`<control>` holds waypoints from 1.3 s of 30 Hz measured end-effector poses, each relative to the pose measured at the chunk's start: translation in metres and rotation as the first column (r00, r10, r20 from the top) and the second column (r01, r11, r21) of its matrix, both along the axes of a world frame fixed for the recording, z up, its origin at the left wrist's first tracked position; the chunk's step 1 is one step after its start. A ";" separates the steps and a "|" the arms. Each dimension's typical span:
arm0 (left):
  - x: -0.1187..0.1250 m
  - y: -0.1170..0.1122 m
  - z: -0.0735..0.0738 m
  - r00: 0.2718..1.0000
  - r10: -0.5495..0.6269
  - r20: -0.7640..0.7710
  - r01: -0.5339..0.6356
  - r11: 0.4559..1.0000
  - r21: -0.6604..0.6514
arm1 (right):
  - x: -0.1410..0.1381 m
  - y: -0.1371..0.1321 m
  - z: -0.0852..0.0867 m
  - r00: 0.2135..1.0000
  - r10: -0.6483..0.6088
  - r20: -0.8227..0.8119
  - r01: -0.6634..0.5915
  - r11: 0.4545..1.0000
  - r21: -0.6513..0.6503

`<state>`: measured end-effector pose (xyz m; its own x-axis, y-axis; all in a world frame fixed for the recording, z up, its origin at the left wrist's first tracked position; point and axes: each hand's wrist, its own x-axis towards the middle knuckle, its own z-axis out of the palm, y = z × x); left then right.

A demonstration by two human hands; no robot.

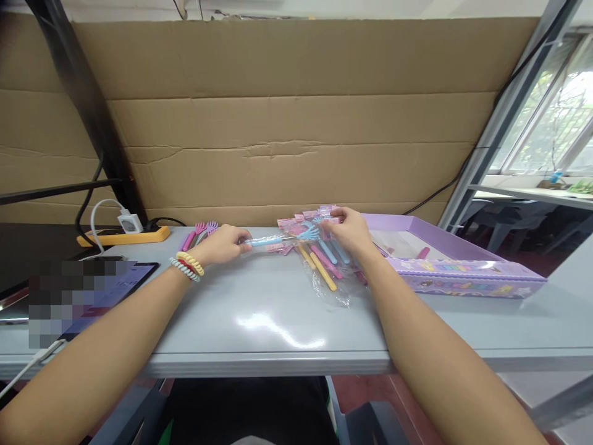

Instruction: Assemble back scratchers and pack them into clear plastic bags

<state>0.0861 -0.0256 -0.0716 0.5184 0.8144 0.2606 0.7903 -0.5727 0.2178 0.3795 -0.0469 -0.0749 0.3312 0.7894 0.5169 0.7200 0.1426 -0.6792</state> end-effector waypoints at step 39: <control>0.000 0.004 0.002 0.980 0.186 0.064 -0.191 0.978 0.085 | -0.022 -0.008 -0.003 0.780 0.496 0.383 -0.269 0.817 -0.510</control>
